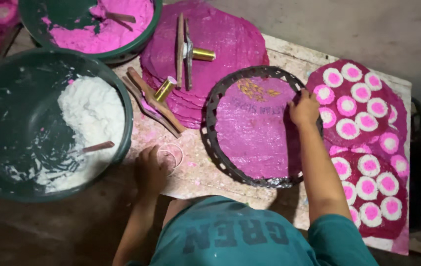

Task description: The person scoops white and pink powders into a wooden mold, presses them into a tray, and removes the formed round sweets. They repeat this process to create multiple pink-and-white layered sweets and place them on a tray.

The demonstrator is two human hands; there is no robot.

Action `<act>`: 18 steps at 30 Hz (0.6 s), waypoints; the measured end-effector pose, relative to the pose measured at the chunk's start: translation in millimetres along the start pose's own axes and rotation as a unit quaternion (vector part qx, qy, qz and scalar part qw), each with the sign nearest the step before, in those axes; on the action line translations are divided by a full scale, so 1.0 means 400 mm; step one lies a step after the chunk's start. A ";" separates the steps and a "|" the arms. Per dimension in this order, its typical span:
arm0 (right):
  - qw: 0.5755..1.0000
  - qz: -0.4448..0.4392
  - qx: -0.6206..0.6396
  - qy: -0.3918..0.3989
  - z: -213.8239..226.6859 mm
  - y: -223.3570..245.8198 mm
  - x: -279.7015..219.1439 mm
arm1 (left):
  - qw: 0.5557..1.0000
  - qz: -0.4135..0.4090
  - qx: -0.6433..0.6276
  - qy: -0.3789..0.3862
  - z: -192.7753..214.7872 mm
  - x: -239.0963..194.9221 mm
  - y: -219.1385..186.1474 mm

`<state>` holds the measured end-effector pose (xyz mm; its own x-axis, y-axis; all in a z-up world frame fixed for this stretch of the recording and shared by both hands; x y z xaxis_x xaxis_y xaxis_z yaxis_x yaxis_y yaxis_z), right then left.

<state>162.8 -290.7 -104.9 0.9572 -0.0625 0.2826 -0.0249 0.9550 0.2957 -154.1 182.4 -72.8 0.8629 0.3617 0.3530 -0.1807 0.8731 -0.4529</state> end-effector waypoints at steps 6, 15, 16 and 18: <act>0.991 -0.004 0.118 -0.059 0.090 0.049 0.040 | 0.999 0.015 0.004 0.037 0.015 0.010 0.052; 0.870 0.280 0.241 -0.327 0.702 0.337 -0.119 | 0.998 -0.020 -0.012 0.062 0.028 0.088 0.029; 0.850 0.346 0.202 -0.342 0.709 0.379 -0.167 | 0.997 -0.027 -0.014 0.068 0.037 0.098 0.014; 0.853 0.358 0.192 -0.326 0.659 0.421 -0.247 | 0.997 -0.026 0.000 0.067 0.055 0.115 -0.014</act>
<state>-12.2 -200.0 157.6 0.2952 0.2301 0.9273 -0.7491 0.6582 0.0751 -123.8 201.4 -36.1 0.9266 0.2688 0.2631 -0.1340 0.8895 -0.4368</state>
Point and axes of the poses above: each hand's wrist, its own x-axis towards the middle knuckle, its own z-axis out of the back of the hand, y = z × x, the point moved 8 cm from there along x, towards the middle knuckle, and after that the axes turned 7 degrees about -y, right-handed, at the moved point
